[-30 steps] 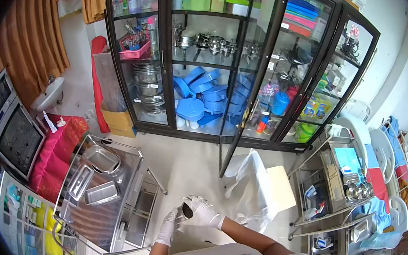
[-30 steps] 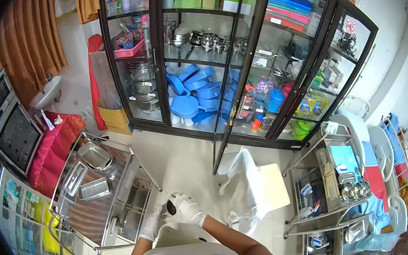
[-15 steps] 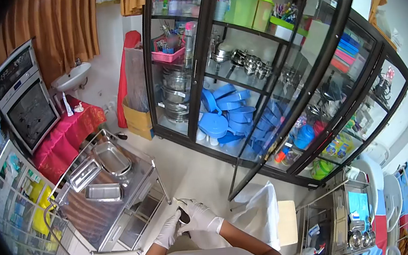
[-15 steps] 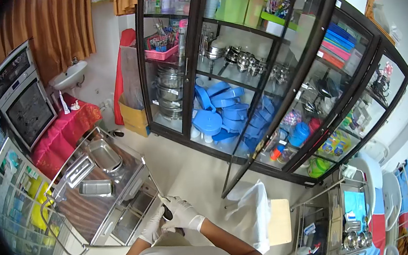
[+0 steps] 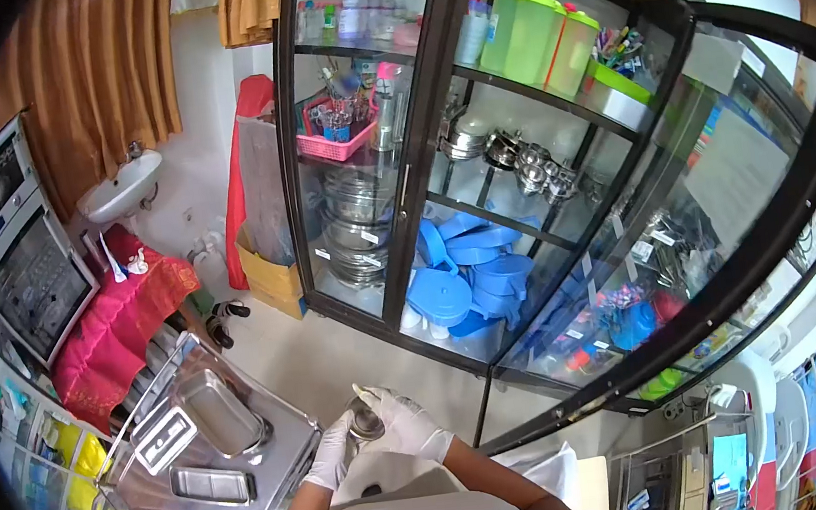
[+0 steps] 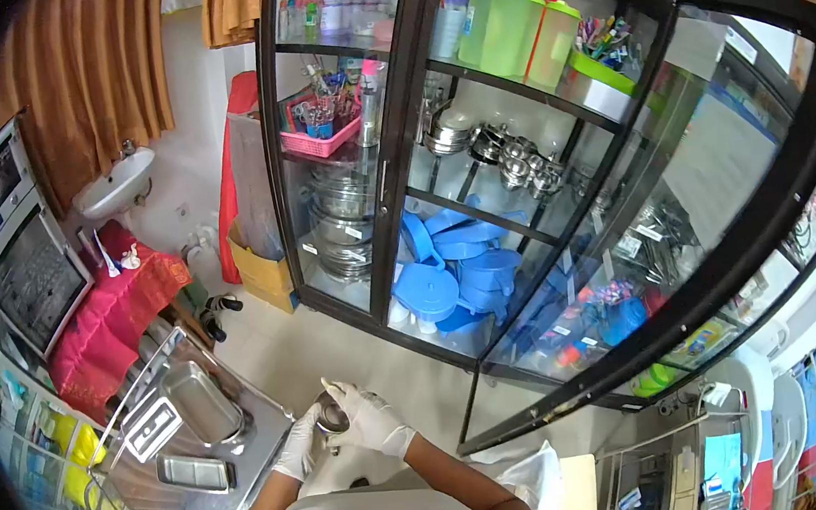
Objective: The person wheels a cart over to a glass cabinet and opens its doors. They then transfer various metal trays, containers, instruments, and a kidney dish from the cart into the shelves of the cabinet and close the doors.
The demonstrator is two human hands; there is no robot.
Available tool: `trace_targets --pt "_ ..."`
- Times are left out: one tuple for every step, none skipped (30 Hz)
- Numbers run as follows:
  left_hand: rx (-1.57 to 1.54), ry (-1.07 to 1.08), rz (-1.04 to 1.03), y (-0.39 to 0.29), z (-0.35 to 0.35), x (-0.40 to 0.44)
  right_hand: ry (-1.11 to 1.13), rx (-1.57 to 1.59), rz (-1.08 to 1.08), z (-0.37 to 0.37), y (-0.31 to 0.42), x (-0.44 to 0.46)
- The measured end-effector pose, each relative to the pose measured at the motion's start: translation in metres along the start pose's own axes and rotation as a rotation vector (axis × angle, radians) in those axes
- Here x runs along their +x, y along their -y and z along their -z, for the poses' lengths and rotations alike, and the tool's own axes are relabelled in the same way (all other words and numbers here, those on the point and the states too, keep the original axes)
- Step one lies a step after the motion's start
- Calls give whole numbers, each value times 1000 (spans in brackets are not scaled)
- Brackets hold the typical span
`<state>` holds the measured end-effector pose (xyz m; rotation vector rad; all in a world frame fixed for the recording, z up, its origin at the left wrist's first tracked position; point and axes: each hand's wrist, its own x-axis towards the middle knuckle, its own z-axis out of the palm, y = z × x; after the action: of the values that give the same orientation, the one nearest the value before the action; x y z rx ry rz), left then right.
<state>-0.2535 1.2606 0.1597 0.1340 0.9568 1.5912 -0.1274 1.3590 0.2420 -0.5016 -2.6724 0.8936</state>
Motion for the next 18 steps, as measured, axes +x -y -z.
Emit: trace_targets --pt "-3 4 -3 -6 -4 13 -26 -1 5 4 -8 10" --pt "5 9 -3 -13 -7 25 -35 0 4 10 -17 21" --pt "3 -3 59 -18 -10 32 -56 23 -24 18 -27 31" --pt "0 -15 123 -22 -12 38 -76 47 -54 27 -38 39" --pt "-5 -27 187 -25 -15 45 -94 68 -83 38 -49 47" --pt "-15 -40 250 -28 -20 54 -108 88 -112 50 -62 54" --pt "-21 -36 254 -29 -26 66 -191 126 -129 73 -76 64" --pt "6 -21 193 -28 -32 74 -270 169 -151 94 -90 71" --pt "34 -7 133 -26 -38 81 -515 -104 -46 107 -124 88" --pt "62 14 63 -29 -49 94 -534 -65 -173 129 -154 93" --pt "97 37 -6 -32 -59 108 -559 -22 -303 170 -160 104" --pt "97 42 -2 -34 -70 121 -695 -21 -311 198 -182 112" --pt "92 55 6 -35 -79 132 -831 -20 -320 222 -213 116" --pt "87 68 13 -35 -88 143 -1036 -110 -257 245 -249 123" --pt "79 80 19 -35 -97 154 -1081 -203 -336 269 -283 123" --pt "70 90 25 -35 -105 165 -1122 -296 -415 298 -301 128" --pt "65 90 28 -35 -114 177 -1113 -329 -479 328 -309 131" --pt "57 103 22 -36 -124 189 -1101 -363 -542 354 -316 135"
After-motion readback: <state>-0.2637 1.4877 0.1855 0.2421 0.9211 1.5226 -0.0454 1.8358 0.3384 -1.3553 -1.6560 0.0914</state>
